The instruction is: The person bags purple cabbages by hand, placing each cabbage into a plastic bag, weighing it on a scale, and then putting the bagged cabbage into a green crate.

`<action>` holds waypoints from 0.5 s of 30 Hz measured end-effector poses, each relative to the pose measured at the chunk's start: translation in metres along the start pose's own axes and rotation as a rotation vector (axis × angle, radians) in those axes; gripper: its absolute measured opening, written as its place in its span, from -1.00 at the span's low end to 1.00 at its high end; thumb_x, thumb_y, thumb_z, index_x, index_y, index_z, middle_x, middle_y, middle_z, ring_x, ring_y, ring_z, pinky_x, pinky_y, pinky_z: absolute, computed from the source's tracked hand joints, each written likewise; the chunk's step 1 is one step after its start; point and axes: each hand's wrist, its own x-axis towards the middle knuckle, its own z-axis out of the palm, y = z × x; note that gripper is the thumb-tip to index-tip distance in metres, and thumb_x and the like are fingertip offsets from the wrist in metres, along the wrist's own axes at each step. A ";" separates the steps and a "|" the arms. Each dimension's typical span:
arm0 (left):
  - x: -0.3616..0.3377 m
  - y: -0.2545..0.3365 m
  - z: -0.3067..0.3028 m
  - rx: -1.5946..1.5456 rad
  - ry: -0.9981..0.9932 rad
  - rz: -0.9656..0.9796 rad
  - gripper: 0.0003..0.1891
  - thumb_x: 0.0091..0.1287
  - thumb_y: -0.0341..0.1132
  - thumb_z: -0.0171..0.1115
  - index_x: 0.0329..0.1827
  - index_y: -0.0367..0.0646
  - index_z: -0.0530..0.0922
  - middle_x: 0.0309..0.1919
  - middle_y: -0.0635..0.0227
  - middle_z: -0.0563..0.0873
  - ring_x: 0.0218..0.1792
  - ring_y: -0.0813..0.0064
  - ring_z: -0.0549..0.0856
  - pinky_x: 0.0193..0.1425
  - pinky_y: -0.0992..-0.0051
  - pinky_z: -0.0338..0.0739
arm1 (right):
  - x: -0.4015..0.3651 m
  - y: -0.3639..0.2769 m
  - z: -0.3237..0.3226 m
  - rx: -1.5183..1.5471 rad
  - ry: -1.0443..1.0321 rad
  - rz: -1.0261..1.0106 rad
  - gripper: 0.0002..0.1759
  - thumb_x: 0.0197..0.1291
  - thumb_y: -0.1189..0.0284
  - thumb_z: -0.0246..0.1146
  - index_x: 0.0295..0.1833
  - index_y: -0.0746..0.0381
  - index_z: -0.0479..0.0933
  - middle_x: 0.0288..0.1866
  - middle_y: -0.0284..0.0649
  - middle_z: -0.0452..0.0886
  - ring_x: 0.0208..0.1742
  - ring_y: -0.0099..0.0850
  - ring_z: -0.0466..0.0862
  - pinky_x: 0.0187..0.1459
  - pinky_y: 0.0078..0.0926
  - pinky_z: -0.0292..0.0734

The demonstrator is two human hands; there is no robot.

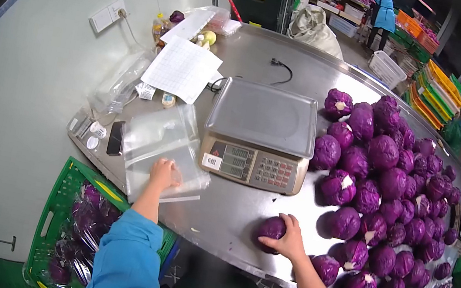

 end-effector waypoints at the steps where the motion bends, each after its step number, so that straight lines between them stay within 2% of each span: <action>1: -0.002 -0.013 0.015 -0.054 0.114 -0.014 -0.73 -0.09 -0.19 0.38 -0.34 -0.09 0.63 -0.38 0.22 0.68 -0.30 0.27 0.64 -0.20 0.32 0.48 | 0.002 -0.002 -0.006 0.029 -0.040 0.035 0.01 -0.47 0.00 0.49 0.17 0.28 0.33 0.12 0.12 0.34 0.15 -0.04 0.40 0.18 -0.22 0.31; 2: -0.004 -0.026 0.026 -0.110 0.224 -0.021 -0.74 -0.10 -0.19 0.38 -0.38 -0.11 0.63 -0.46 0.23 0.68 -0.37 0.26 0.65 -0.24 0.33 0.49 | 0.004 0.016 -0.006 0.178 -0.029 0.102 0.02 -0.47 0.00 0.49 0.17 0.30 0.33 0.11 0.08 0.38 0.12 -0.10 0.45 0.14 -0.27 0.36; 3: -0.004 -0.039 0.033 -0.112 0.225 -0.018 -0.74 -0.10 -0.19 0.38 -0.38 -0.11 0.63 -0.46 0.23 0.68 -0.37 0.26 0.65 -0.24 0.33 0.49 | 0.010 0.043 -0.004 0.438 -0.065 0.222 -0.04 -0.40 0.03 0.49 0.16 0.30 0.33 0.10 0.02 0.43 0.07 -0.16 0.50 0.10 -0.26 0.41; 5: -0.002 -0.051 0.038 -0.467 -0.062 -0.425 -0.79 -0.04 -0.21 0.35 -0.42 -0.14 0.61 -0.59 0.27 0.65 -0.46 0.23 0.64 -0.31 0.32 0.49 | 0.017 0.056 -0.012 1.018 -0.175 0.411 -0.17 -0.20 0.06 0.41 0.17 0.26 0.33 0.07 -0.06 0.46 0.04 -0.19 0.52 0.09 -0.22 0.42; 6: 0.000 -0.051 0.038 -0.466 -0.055 -0.418 -0.79 -0.04 -0.21 0.35 -0.42 -0.14 0.61 -0.59 0.27 0.65 -0.46 0.23 0.64 -0.31 0.32 0.49 | 0.015 0.054 -0.016 1.377 -0.298 0.542 -0.30 -0.02 0.08 0.29 0.18 0.22 0.31 0.10 -0.12 0.46 0.07 -0.21 0.51 0.11 -0.18 0.41; 7: 0.004 -0.048 0.028 -0.436 -0.005 -0.359 -0.81 -0.01 -0.24 0.32 -0.42 -0.15 0.60 -0.62 0.30 0.63 -0.51 0.28 0.63 -0.36 0.37 0.48 | 0.016 0.059 -0.010 1.661 -0.299 0.625 -0.34 0.05 0.06 0.21 0.19 0.20 0.30 0.11 -0.15 0.46 0.11 -0.23 0.49 0.12 -0.19 0.40; 9: 0.004 -0.034 0.007 -0.418 0.047 -0.313 -0.84 0.02 -0.27 0.29 -0.42 -0.16 0.58 -0.66 0.32 0.60 -0.57 0.34 0.61 -0.42 0.42 0.47 | 0.052 0.054 -0.011 1.860 -0.196 0.419 -0.38 0.09 0.07 0.16 0.19 0.21 0.32 0.12 -0.13 0.46 0.12 -0.22 0.49 0.18 -0.14 0.35; 11: 0.005 -0.005 -0.036 -0.993 0.107 -0.397 -0.87 0.12 -0.30 0.22 -0.45 -0.19 0.57 -0.69 0.36 0.57 -0.64 0.52 0.57 -0.55 0.50 0.41 | 0.111 0.015 -0.050 1.620 -0.136 0.023 -0.39 0.09 0.13 0.18 0.18 0.26 0.30 0.10 -0.14 0.46 0.09 -0.29 0.49 0.13 -0.29 0.39; 12: -0.003 0.015 -0.060 -0.888 0.080 -0.416 -0.89 0.21 -0.37 0.12 -0.42 -0.21 0.54 -0.70 0.39 0.54 -0.68 0.63 0.51 -0.62 0.55 0.36 | 0.142 -0.012 -0.073 1.439 -0.059 -0.117 -0.40 0.07 0.19 0.22 0.16 0.30 0.31 0.07 -0.13 0.47 0.05 -0.32 0.50 0.11 -0.34 0.39; 13: -0.008 0.025 -0.061 -0.885 0.085 -0.406 -0.89 0.21 -0.37 0.12 -0.42 -0.21 0.54 -0.70 0.39 0.54 -0.68 0.63 0.51 -0.62 0.55 0.36 | 0.167 -0.035 -0.091 1.130 0.127 -0.166 -0.30 -0.06 0.17 0.33 0.15 0.33 0.31 0.01 -0.12 0.49 0.02 -0.33 0.51 0.09 -0.37 0.39; 15: -0.030 0.043 -0.053 -0.863 0.095 -0.366 -0.95 0.25 -0.45 0.06 -0.32 -0.22 0.48 -0.65 0.39 0.54 -0.66 0.64 0.50 -0.64 0.53 0.36 | 0.207 -0.058 -0.103 0.517 0.339 -0.145 -0.15 -0.26 0.11 0.43 0.14 0.33 0.32 0.06 -0.04 0.44 0.07 -0.23 0.47 0.12 -0.36 0.36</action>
